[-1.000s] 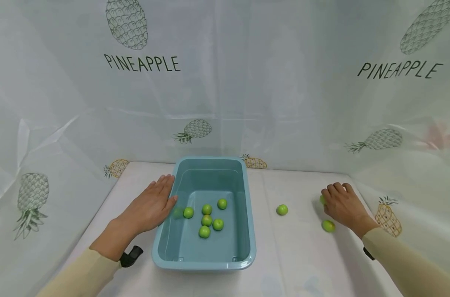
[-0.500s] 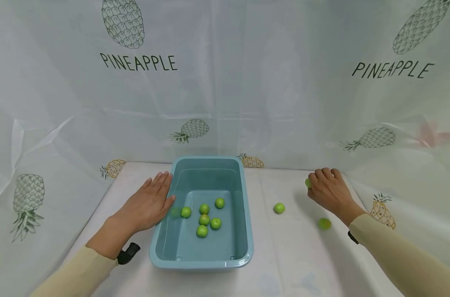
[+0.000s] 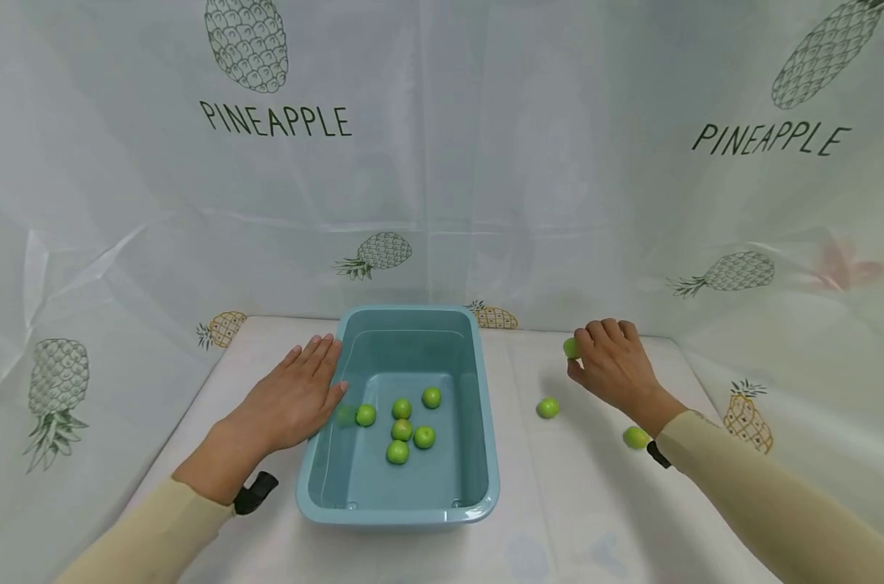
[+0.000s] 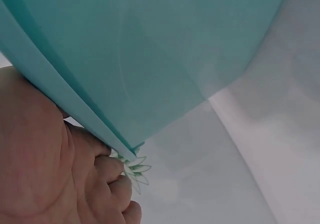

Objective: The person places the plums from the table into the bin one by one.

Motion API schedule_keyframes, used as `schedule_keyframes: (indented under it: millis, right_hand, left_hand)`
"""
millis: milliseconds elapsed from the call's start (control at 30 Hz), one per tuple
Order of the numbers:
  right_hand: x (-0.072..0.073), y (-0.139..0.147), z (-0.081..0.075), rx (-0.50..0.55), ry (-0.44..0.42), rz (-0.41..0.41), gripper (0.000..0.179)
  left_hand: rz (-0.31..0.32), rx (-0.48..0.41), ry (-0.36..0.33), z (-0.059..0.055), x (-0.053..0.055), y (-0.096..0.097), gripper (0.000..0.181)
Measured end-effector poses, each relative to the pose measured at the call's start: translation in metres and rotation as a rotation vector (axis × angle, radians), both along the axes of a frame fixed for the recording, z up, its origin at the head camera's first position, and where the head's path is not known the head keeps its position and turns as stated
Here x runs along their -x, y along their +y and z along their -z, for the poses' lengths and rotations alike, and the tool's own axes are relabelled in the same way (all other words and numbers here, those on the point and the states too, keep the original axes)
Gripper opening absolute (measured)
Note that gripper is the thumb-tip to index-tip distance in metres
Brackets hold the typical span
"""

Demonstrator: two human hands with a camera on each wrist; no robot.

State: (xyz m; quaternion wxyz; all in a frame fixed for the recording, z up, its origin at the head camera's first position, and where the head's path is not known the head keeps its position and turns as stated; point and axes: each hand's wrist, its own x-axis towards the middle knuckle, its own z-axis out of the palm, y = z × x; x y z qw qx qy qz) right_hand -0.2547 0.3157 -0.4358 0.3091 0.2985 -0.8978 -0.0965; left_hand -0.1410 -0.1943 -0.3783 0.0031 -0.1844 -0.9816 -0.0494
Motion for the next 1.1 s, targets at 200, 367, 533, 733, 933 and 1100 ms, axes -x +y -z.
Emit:
schedule_keyframes:
  millis: [200,367,533,733,933,1100]
  right_hand:
    - [-0.004,-0.038,-0.020,0.028,0.052,-0.089,0.037]
    - [-0.009,-0.065,-0.036,0.059,0.092,-0.145,0.034]
    - [-0.015,-0.091,-0.050,0.094,0.117,-0.179,0.035]
    - [-0.024,-0.127,-0.064,0.172,0.125,-0.268,0.033]
    - [-0.032,-0.162,-0.066,0.225,0.129,-0.407,0.032]
    - [-0.037,-0.183,-0.066,0.224,0.108,-0.422,0.032]
  left_hand:
    - [0.007,-0.001,0.009,-0.004,-0.001,0.003,0.067]
    - [0.012,-0.021,0.002,-0.004,-0.001,0.004,0.067]
    - [0.004,-0.041,-0.018,-0.001,-0.001,0.003,0.068]
    - [0.001,-0.056,-0.021,0.002,-0.001,0.001,0.069]
    - [-0.009,-0.080,-0.034,0.002,-0.002,0.002,0.069]
    - [-0.012,-0.081,-0.029,0.002,-0.002,0.002,0.068]
